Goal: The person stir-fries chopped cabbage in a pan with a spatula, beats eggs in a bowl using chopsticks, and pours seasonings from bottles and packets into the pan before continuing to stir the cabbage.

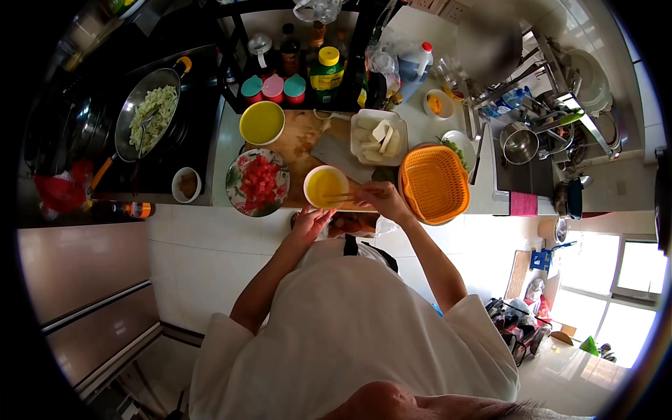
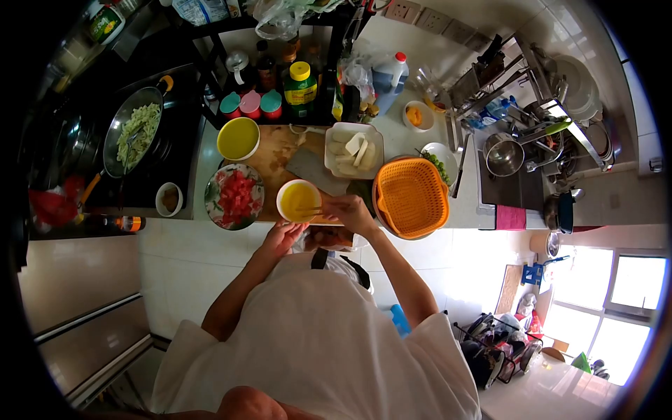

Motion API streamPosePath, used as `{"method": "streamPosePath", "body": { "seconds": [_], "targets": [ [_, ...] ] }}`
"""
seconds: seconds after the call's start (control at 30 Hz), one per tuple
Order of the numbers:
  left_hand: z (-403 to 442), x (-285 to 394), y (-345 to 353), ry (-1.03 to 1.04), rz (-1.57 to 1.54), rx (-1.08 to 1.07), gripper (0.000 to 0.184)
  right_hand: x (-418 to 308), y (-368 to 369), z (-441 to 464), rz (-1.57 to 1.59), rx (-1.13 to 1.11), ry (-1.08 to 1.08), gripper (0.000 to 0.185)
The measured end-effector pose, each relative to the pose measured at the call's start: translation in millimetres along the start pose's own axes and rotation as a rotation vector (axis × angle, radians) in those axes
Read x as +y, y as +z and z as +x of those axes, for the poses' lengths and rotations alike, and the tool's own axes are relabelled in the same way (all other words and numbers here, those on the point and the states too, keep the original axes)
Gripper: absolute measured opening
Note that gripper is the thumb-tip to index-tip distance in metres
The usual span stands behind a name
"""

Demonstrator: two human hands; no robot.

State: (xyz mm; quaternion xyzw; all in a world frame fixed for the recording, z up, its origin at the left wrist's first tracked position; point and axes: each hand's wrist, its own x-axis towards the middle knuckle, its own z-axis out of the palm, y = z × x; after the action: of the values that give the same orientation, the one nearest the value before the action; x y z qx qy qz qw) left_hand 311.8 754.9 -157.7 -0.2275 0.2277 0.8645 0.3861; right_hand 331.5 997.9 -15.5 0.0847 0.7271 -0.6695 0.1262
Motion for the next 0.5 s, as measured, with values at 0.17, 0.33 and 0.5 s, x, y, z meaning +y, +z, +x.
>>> {"method": "streamPosePath", "body": {
  "seconds": [0.17, 0.33, 0.5],
  "targets": [
    [-2.3, 0.6, 3.9, 0.009, 0.022, 0.016, 0.036, 2.6, 0.3, -0.7, 0.01, 0.057, -0.069, 0.019],
    [-4.1, -0.4, 5.2, 0.027, 0.077, 0.058, 0.035, 10.9, -8.6, 10.7, 0.0, 0.171, -0.059, 0.016],
    [-2.7, 1.0, 2.8, 0.019, 0.1, 0.022, 0.036, 0.2, -2.7, 4.5, 0.147, 0.099, -0.048, 0.017]
  ]
}}
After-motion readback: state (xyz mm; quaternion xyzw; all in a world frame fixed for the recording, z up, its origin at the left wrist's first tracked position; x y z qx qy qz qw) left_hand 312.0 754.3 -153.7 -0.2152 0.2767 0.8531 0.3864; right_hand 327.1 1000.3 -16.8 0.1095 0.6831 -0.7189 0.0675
